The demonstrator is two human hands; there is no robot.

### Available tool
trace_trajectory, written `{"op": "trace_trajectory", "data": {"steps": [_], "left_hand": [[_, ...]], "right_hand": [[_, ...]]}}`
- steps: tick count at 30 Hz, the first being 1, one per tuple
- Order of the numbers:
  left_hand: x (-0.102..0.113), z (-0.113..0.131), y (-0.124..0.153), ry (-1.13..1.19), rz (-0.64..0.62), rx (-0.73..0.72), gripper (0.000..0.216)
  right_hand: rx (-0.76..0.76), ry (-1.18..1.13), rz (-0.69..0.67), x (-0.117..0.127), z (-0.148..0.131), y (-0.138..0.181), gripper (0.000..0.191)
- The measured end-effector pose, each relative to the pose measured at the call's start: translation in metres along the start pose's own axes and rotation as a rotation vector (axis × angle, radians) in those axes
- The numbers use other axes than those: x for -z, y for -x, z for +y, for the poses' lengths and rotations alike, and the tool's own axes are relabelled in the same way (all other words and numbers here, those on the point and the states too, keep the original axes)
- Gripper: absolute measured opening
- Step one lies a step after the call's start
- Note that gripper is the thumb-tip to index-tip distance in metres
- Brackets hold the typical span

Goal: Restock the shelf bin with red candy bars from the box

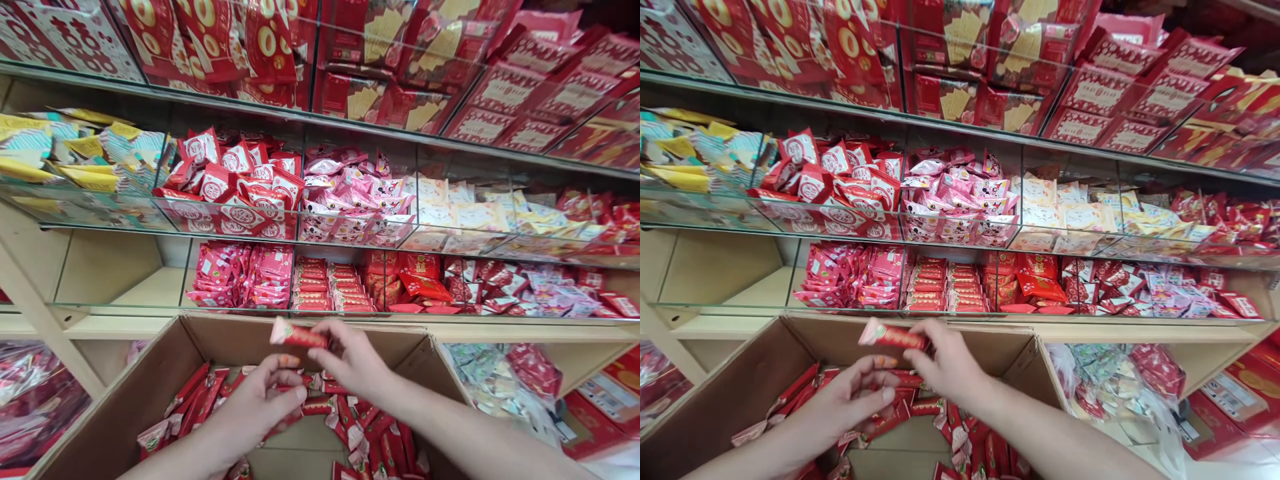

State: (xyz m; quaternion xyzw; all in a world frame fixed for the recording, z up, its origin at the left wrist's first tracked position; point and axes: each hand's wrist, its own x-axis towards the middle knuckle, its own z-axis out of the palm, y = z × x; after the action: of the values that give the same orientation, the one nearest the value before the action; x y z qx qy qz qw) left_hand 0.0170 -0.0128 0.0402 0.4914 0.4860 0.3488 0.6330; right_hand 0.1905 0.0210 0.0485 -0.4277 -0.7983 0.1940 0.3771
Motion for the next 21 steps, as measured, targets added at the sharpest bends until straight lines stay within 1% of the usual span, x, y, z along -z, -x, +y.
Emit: {"op": "trace_trajectory", "data": {"steps": [2,4,6,8,11,14,17,21], "left_hand": [[-0.002,-0.001,0.002,-0.046,-0.11,0.024,0.035],[-0.005,-0.001,0.005,-0.107,-0.189,0.002,0.027],[-0.009,0.001,0.009,-0.199,-0.239,0.002,0.022],[-0.012,0.002,0.011,-0.279,-0.261,0.032,0.02],[-0.011,0.0,0.01,-0.31,-0.309,0.064,0.019],[-0.005,-0.008,0.002,-0.299,-0.403,0.045,0.022],[0.001,-0.019,-0.007,-0.347,-0.463,0.016,0.021],[0.002,-0.03,-0.014,-0.387,-0.449,0.085,0.025]], "right_hand": [[-0.005,0.234,0.079,0.021,0.007,-0.022,0.02],[-0.051,0.524,0.097,0.041,0.017,-0.048,0.022],[-0.198,0.792,0.074,0.054,0.029,-0.075,0.028],[-0.354,0.936,0.016,0.058,0.044,-0.099,0.027],[-0.484,0.975,-0.041,0.055,0.067,-0.129,0.024],[-0.577,0.994,-0.067,0.049,0.088,-0.15,0.029],[-0.634,0.997,-0.1,0.046,0.106,-0.162,0.031],[-0.659,1.001,-0.154,0.042,0.125,-0.167,0.03]]}}
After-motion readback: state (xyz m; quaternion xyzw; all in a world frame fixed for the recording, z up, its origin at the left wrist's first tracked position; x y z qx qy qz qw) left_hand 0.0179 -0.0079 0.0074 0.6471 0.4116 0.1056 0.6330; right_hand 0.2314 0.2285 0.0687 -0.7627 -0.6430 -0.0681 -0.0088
